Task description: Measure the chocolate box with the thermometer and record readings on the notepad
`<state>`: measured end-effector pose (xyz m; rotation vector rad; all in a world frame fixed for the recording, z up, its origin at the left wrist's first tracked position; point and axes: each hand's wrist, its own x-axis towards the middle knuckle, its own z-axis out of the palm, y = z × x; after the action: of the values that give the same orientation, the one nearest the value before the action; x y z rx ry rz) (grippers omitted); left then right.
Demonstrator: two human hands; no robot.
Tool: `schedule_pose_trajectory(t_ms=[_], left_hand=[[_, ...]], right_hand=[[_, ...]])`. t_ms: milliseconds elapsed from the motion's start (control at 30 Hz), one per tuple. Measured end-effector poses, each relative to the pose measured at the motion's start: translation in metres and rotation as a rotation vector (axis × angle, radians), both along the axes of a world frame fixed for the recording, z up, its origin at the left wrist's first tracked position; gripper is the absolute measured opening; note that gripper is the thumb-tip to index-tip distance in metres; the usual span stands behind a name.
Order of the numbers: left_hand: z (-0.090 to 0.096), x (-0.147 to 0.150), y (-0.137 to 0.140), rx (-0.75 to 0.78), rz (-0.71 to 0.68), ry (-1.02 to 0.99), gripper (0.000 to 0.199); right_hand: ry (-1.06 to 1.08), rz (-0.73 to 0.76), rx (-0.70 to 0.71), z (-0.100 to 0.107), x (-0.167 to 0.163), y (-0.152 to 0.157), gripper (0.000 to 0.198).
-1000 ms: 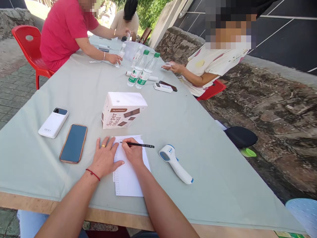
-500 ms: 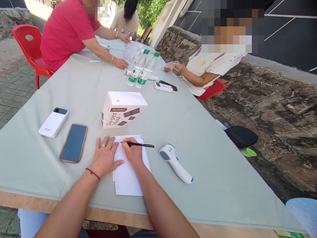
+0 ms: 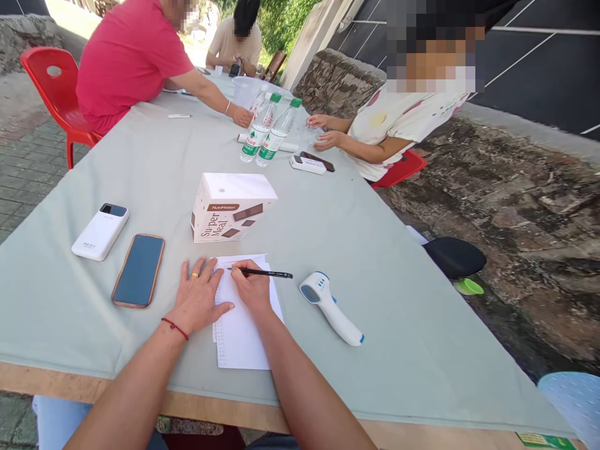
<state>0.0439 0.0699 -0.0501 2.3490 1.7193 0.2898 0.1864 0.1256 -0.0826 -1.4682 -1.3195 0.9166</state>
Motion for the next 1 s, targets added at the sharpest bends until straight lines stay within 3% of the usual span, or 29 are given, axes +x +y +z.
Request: schedule_pose_trajectory(t_ms=[733,900,1000], left_hand=[[0.0,0.0,0.0,-0.013,0.002,0.007,0.064],[0.0,-0.001,0.001,-0.009,0.007,0.006,0.063],[0.0,-0.003,0.003,0.006,0.007,-0.005,0.062]], right_hand=[[0.008,-0.012,0.003,-0.002,-0.001,-0.001,0.012],[-0.053,-0.089,0.222,0.006,0.004,-0.003,0.016],[-0.241,-0.015,0.394,0.017,0.015,-0.003,0.022]])
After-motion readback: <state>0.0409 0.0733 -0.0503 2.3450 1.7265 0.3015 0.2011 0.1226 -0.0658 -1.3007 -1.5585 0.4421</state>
